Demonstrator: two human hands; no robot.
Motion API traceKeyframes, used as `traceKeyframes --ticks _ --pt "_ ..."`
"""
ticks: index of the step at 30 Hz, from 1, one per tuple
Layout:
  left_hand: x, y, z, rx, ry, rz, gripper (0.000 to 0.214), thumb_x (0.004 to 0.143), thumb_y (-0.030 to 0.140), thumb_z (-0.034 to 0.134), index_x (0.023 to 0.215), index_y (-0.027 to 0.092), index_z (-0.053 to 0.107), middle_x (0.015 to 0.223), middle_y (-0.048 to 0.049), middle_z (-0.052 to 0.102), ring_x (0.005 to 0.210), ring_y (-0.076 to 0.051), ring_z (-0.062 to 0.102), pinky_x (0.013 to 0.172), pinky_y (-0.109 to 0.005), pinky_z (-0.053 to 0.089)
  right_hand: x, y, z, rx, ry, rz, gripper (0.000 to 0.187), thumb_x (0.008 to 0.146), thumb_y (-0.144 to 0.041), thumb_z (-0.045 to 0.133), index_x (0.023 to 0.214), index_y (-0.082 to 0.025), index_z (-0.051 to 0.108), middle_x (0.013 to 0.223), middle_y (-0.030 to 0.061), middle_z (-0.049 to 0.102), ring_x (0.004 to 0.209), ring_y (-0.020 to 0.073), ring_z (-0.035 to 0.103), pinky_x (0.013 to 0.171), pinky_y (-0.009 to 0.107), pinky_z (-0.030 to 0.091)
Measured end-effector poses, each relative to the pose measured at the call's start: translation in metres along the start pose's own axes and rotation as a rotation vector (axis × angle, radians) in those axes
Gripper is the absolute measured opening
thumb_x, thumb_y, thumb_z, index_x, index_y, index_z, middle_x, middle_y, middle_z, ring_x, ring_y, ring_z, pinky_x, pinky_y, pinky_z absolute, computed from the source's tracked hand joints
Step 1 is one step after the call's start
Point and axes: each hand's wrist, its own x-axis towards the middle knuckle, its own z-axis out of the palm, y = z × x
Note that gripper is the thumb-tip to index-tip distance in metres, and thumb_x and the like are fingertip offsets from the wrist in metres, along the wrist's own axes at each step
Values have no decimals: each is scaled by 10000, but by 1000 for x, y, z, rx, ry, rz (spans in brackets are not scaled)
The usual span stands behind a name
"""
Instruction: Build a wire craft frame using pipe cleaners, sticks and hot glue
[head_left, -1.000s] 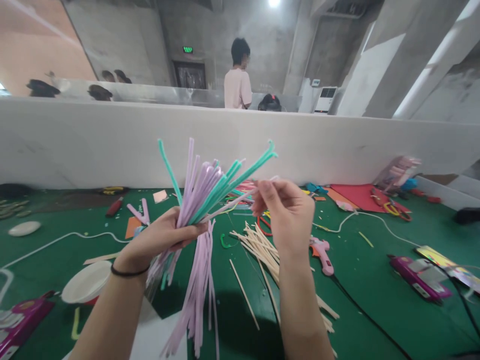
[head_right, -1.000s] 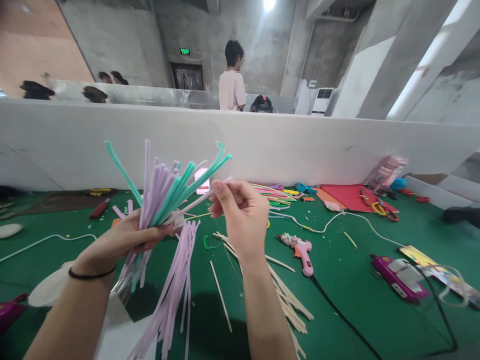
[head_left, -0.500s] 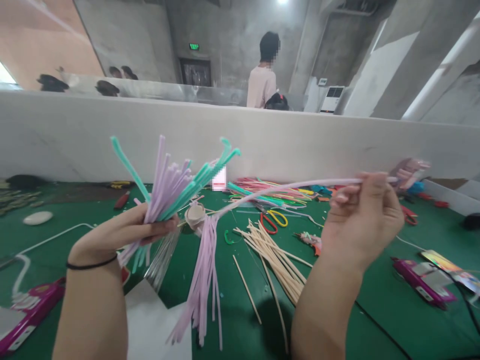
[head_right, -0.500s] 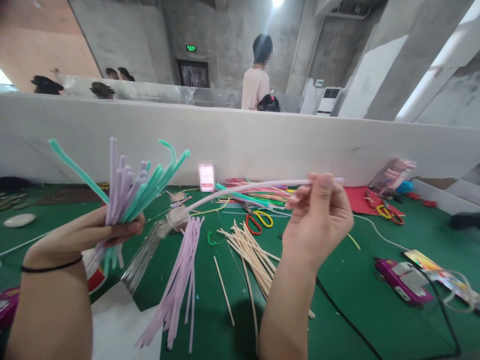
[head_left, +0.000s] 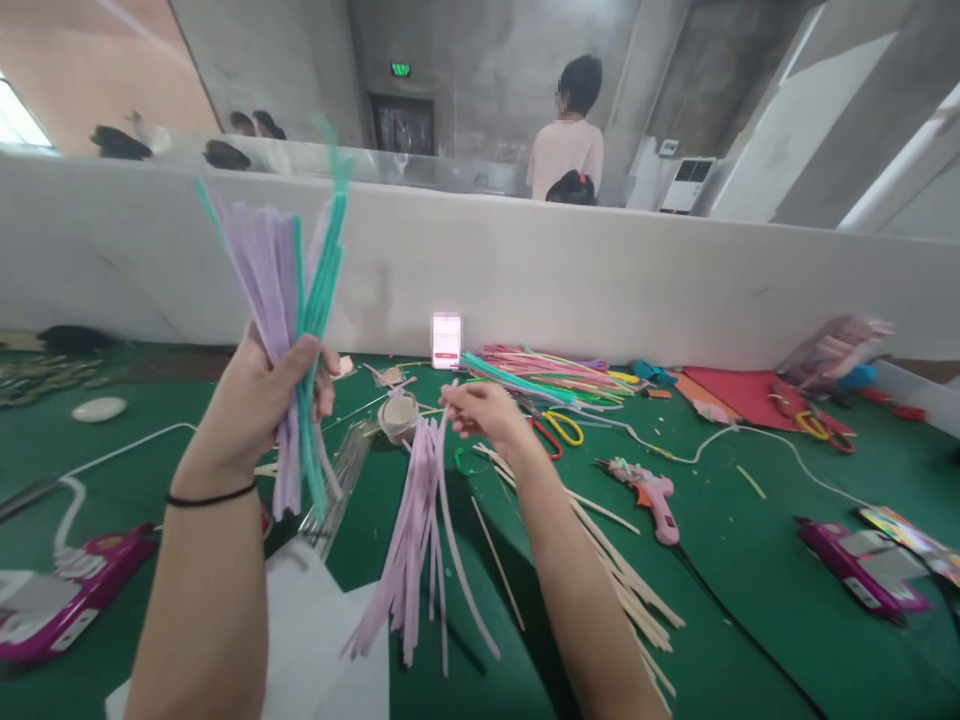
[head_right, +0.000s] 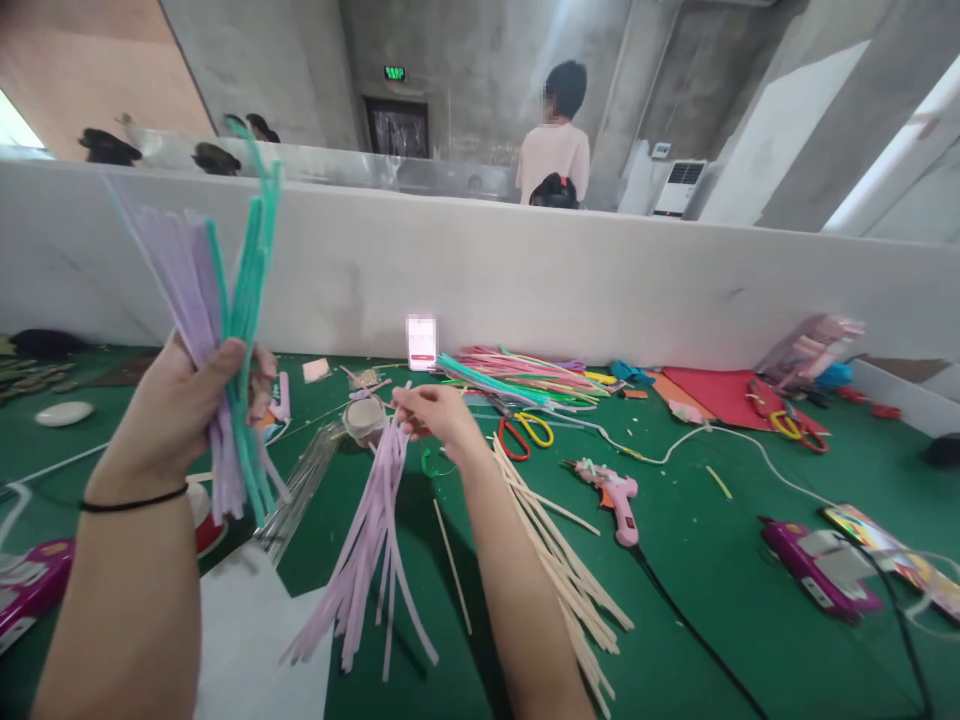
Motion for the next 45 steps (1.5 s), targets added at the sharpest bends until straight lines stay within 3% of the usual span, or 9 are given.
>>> traceKeyframes --ticks 6,11,15,20,24,27,30,36,45 --pt "3 -9 4 -45 -17 -14 345 862 457 661 782 148 532 607 45 545 426 -55 483 385 -188 377 42 63 15 10 134 183 230 865 -323 652 799 -103 636 680 50 674 457 72 560 438 190 474" --pt "4 -12 14 -24 -232 -190 393 889 485 616 726 144 509 570 54 531 398 -21 441 392 -143 340 22 33 13 43 6 5 575 720 -321 799 1232 -184 576 1112 91 704 755 139 689 588 236 563" --pt "-1 -20 34 -123 -515 -348 481 880 583 564 684 150 490 465 71 445 328 -4 319 353 -123 260 -8 -4 24 45 -259 -310 480 695 -366 805 1142 -273 655 1230 28 668 1103 201 638 874 340 568" --pt "-9 -36 61 -275 -710 -370 577 819 756 459 849 184 531 453 71 445 285 -40 304 287 -140 241 -29 -20 37 -53 -215 -347 443 700 -504 763 1051 -237 712 979 24 738 949 218 695 860 387 583" --pt "-7 -42 64 -257 -798 -245 582 777 735 536 923 173 559 520 36 532 324 -80 425 315 -186 344 -27 -18 41 -63 -136 -323 473 696 -576 735 968 -189 724 808 33 730 703 191 705 639 304 597" --pt "-2 -39 62 -25 -751 -145 333 740 448 728 837 171 572 556 21 582 456 -117 546 435 -207 442 -24 -15 42 -139 50 -357 437 724 -594 700 813 -167 708 647 17 684 601 184 671 538 268 537" --pt "-1 -34 63 108 -712 -145 216 776 314 697 724 172 543 561 31 562 477 -99 536 468 -197 432 -21 -13 41 -261 185 -404 449 769 -605 643 679 -165 651 574 3 634 612 186 646 542 257 488" --pt "-2 -28 59 43 -636 -193 378 898 522 539 748 176 511 608 24 544 430 -66 468 406 -176 362 -16 -13 37 -239 265 -476 369 797 -562 639 851 -197 613 800 21 695 735 168 666 642 254 500" --pt "2 -35 48 28 -574 -220 371 904 517 547 760 177 515 605 36 535 419 -62 469 407 -175 381 -25 -24 27 -370 305 -511 356 885 -502 553 760 -177 627 707 19 683 644 147 660 606 247 476"
